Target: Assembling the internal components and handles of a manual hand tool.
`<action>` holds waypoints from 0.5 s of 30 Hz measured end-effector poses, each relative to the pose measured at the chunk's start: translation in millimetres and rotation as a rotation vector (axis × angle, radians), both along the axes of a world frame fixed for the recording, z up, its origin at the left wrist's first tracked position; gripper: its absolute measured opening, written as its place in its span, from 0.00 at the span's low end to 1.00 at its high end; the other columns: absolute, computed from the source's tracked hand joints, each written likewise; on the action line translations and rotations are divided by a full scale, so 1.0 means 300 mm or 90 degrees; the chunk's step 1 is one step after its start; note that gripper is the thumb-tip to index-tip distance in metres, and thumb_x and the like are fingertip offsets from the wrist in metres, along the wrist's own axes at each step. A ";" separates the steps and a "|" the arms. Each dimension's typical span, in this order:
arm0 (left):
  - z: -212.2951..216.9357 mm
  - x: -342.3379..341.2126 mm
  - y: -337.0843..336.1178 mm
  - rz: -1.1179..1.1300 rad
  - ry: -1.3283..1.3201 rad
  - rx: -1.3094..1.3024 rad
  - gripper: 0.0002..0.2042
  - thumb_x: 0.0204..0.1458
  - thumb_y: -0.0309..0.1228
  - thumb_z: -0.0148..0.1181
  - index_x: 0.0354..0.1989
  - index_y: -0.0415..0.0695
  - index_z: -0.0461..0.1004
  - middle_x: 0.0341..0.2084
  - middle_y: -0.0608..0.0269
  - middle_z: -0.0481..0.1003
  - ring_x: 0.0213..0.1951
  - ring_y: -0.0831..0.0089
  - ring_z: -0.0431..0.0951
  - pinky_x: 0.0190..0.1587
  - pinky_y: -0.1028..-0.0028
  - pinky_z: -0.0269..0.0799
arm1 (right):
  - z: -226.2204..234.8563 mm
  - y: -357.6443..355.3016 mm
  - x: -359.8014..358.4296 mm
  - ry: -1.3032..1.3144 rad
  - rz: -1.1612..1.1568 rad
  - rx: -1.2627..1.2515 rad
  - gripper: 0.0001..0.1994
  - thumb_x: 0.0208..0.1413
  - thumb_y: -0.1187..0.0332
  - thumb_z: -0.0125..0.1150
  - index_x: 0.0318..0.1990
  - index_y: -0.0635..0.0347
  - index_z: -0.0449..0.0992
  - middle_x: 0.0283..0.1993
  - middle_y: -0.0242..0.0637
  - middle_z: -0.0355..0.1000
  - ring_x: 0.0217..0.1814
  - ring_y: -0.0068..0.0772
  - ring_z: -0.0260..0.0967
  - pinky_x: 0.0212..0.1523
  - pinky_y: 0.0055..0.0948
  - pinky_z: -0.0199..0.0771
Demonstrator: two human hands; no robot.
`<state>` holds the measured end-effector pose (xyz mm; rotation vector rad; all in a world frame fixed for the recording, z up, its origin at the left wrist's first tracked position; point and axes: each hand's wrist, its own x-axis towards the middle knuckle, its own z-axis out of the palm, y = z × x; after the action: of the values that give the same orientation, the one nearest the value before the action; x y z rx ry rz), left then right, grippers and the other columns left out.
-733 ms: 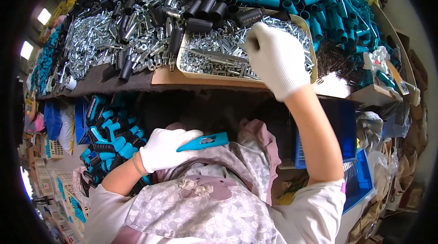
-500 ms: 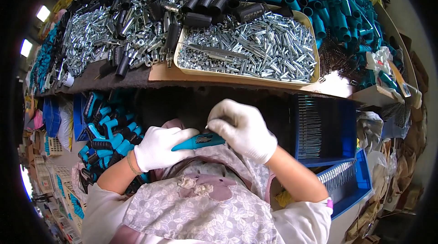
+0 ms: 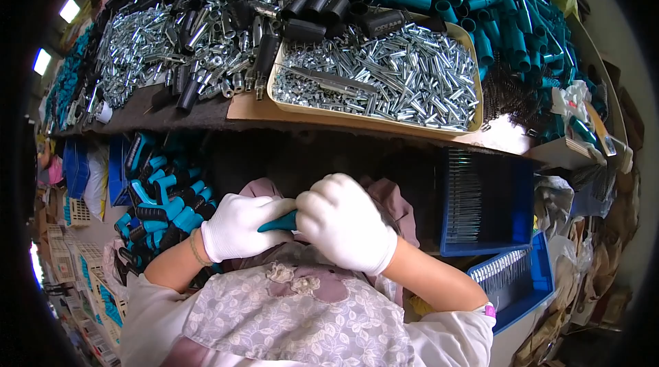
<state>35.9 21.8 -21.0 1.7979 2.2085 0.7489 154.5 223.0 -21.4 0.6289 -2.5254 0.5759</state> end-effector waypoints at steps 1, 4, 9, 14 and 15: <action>0.005 0.002 0.001 -0.002 -0.003 -0.014 0.20 0.48 0.42 0.67 0.49 0.49 0.77 0.23 0.62 0.75 0.23 0.63 0.79 0.25 0.67 0.73 | 0.006 -0.021 0.004 0.029 -0.008 0.040 0.09 0.40 0.64 0.63 0.29 0.57 0.77 0.40 0.36 0.71 0.45 0.38 0.68 0.48 0.39 0.69; 0.019 0.006 0.002 0.003 -0.005 -0.022 0.19 0.48 0.42 0.67 0.48 0.50 0.77 0.22 0.63 0.76 0.23 0.64 0.79 0.25 0.68 0.73 | 0.012 -0.011 -0.002 -0.020 -0.016 0.038 0.08 0.40 0.65 0.62 0.29 0.58 0.77 0.39 0.35 0.71 0.44 0.37 0.68 0.48 0.38 0.69; 0.013 0.006 -0.001 0.008 0.004 -0.004 0.18 0.48 0.42 0.66 0.47 0.50 0.77 0.22 0.64 0.75 0.23 0.64 0.79 0.24 0.68 0.73 | 0.038 -0.041 0.004 -0.096 -0.046 0.093 0.09 0.42 0.64 0.64 0.29 0.58 0.77 0.37 0.36 0.72 0.44 0.40 0.69 0.48 0.37 0.69; 0.019 0.022 -0.019 -0.025 0.054 -0.058 0.20 0.50 0.42 0.65 0.51 0.50 0.74 0.22 0.63 0.73 0.23 0.63 0.79 0.24 0.66 0.73 | 0.080 0.029 -0.055 -0.761 -0.087 -0.264 0.21 0.46 0.57 0.75 0.39 0.65 0.76 0.34 0.46 0.77 0.39 0.42 0.76 0.42 0.34 0.74; 0.022 0.024 -0.020 -0.047 0.051 -0.066 0.21 0.51 0.43 0.64 0.52 0.50 0.73 0.22 0.62 0.73 0.23 0.63 0.79 0.24 0.66 0.73 | 0.061 0.040 -0.056 -0.760 -0.090 -0.265 0.21 0.46 0.57 0.75 0.39 0.65 0.76 0.34 0.46 0.77 0.39 0.42 0.76 0.42 0.34 0.74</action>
<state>43.0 15.7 -14.4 1.8780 2.1719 0.5475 137.8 234.9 -3.0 -0.1506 -3.2287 1.7556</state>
